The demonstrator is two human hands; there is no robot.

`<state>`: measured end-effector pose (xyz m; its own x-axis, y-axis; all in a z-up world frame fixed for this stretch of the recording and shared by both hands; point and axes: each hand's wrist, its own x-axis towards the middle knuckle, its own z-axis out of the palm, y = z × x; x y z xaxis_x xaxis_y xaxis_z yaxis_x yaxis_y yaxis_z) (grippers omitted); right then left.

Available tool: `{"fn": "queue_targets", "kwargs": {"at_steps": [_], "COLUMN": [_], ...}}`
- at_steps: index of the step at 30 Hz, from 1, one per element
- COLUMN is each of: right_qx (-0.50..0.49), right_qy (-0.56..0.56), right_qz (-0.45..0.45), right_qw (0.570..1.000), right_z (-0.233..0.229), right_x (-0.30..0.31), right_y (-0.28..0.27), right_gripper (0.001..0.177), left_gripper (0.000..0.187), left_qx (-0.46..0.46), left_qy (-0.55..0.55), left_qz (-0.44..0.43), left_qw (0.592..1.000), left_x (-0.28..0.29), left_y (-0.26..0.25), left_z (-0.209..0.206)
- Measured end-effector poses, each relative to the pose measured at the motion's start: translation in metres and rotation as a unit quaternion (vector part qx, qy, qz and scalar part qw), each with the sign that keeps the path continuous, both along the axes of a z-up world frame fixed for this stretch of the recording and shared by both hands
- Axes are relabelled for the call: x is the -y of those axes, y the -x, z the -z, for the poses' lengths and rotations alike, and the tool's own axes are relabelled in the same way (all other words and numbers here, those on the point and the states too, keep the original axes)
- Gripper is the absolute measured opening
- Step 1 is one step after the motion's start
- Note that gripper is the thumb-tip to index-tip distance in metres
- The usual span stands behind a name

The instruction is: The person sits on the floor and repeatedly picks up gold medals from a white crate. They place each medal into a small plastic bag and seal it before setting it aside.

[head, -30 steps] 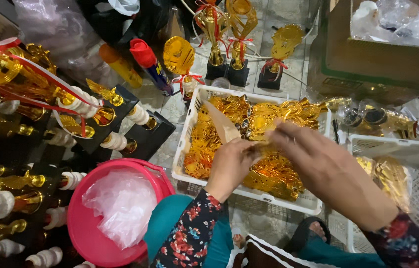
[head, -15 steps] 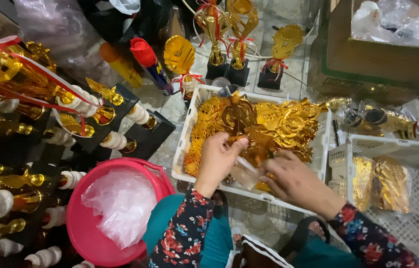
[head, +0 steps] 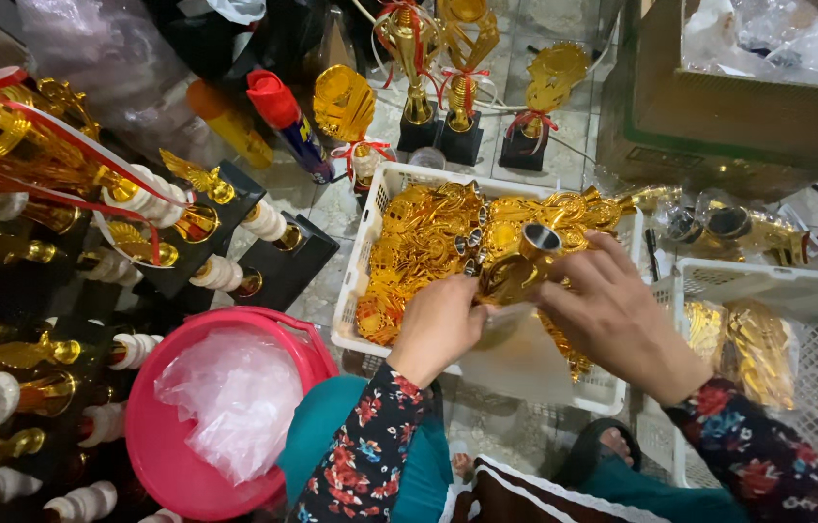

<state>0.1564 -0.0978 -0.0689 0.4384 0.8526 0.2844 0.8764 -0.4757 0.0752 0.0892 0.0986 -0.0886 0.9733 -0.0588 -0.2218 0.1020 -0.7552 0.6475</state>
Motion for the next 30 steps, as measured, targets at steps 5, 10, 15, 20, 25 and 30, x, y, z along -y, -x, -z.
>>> {"fn": "queue_targets", "kwargs": {"at_steps": [5, 10, 15, 20, 25, 30], "right_qx": [-0.102, -0.242, -0.18, -0.162, -0.225, -0.301], "right_qy": [-0.197, -0.251, -0.279, -0.238, -0.052, 0.06], "right_qz": [-0.009, 0.008, 0.036, 0.0, -0.023, -0.011], "right_qw": [0.975, 0.937, 0.942, 0.958, 0.973, 0.952], "right_z": [-0.015, -0.009, -0.007, 0.018, -0.003, -0.018], "right_x": [-0.014, -0.017, -0.025, -0.032, -0.029, -0.032], "right_y": [0.006, 0.003, 0.01, 0.02, 0.031, 0.019], "right_gripper": [0.008, 0.018, 0.015, 0.011, 0.02, 0.036], "left_gripper": [0.021, 0.025, 0.036, 0.057, 0.066, 0.065], "left_qx": [-0.009, 0.001, -0.028, -0.088, -0.082, -0.096], "left_qy": [0.003, 0.06, 0.255, 0.464, 0.596, 0.567], "left_qz": [-0.012, -0.01, -0.106, -0.172, -0.231, -0.226], "left_qw": [1.0, 0.998, 0.961, 0.865, 0.764, 0.786], "left_x": [-0.001, 0.004, 0.001, 0.007, 0.003, -0.007], "left_y": [0.001, 0.003, 0.005, 0.003, 0.003, 0.006], "left_z": [-0.015, -0.026, -0.017, -0.024, 0.01, -0.003]}}
